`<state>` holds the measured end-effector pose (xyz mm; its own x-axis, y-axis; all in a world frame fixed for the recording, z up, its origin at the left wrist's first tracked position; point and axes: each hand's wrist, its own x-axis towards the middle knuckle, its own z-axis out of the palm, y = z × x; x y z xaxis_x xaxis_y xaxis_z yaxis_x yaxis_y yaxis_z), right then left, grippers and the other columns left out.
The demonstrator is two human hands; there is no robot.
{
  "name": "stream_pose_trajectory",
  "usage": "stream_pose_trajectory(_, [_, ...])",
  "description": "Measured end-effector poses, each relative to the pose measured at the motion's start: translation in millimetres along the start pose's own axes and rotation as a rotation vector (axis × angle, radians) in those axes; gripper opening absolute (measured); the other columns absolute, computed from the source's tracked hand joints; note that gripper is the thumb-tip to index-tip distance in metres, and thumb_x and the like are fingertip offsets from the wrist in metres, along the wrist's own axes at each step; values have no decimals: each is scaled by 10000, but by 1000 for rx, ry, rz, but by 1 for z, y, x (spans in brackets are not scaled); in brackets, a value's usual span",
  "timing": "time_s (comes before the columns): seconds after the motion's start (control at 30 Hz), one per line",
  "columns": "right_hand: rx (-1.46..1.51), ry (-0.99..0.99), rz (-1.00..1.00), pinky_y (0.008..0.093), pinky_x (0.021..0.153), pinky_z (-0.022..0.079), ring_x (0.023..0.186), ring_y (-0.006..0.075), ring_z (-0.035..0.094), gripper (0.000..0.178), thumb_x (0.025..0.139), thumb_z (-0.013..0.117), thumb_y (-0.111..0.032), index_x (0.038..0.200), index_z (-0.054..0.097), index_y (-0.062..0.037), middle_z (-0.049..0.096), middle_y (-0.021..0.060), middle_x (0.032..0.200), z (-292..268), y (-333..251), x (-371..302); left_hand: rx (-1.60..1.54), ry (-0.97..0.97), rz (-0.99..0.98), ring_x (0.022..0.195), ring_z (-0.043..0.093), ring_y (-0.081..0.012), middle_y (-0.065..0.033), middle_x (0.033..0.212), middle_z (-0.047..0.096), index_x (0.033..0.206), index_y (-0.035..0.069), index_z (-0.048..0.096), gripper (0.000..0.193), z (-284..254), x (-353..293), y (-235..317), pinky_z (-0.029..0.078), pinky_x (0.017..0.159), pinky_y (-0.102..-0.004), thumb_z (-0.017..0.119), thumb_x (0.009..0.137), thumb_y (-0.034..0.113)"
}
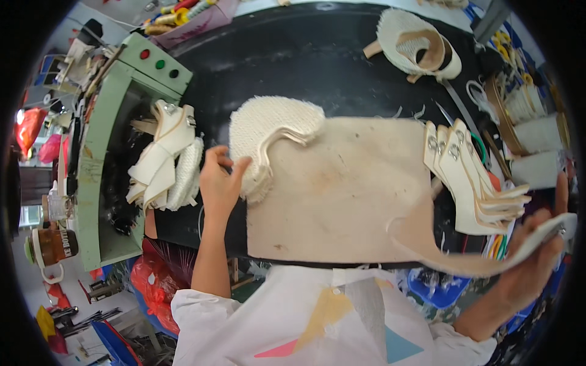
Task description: Manually assembling shoe components by fitting white mesh uppers onto cream-colored soles and securing them.
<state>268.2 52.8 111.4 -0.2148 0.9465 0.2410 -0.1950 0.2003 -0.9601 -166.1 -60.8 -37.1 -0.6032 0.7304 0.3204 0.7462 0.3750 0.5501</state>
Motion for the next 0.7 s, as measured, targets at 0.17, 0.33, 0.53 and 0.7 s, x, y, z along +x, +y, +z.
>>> stream_pose_trajectory(0.17, [-192,59,211,260,810,403,861,108,494,440,844,628,-232,1176,472,13,535,37,920,28,23,13,-69,-90,-225,551,610,-250,-125,587,598,883,-42,625,398,10,-9,-25,471,563,-337,772,656,249])
stream_pose_trajectory(0.33, [-35,-177,587,257,713,467,757,115,568,333,762,650,-99,1045,560,52,602,62,877,86,76,6,225,151,110,542,573,-283,-106,589,567,646,72,631,119,16,-18,-32,447,496,-375,665,725,154])
stream_pose_trajectory(0.53, [17,-287,702,244,660,484,715,121,578,304,793,614,-73,1048,541,77,591,74,860,114,99,3,64,270,172,555,574,-261,-90,611,564,729,65,556,124,-5,-5,-9,438,476,-347,625,794,144])
stream_pose_trajectory(0.7, [27,-377,755,278,722,486,778,145,592,297,774,613,-40,1048,560,62,611,96,882,130,105,11,140,169,47,647,594,-301,-130,699,603,807,42,547,175,0,5,-14,457,572,-397,655,788,179])
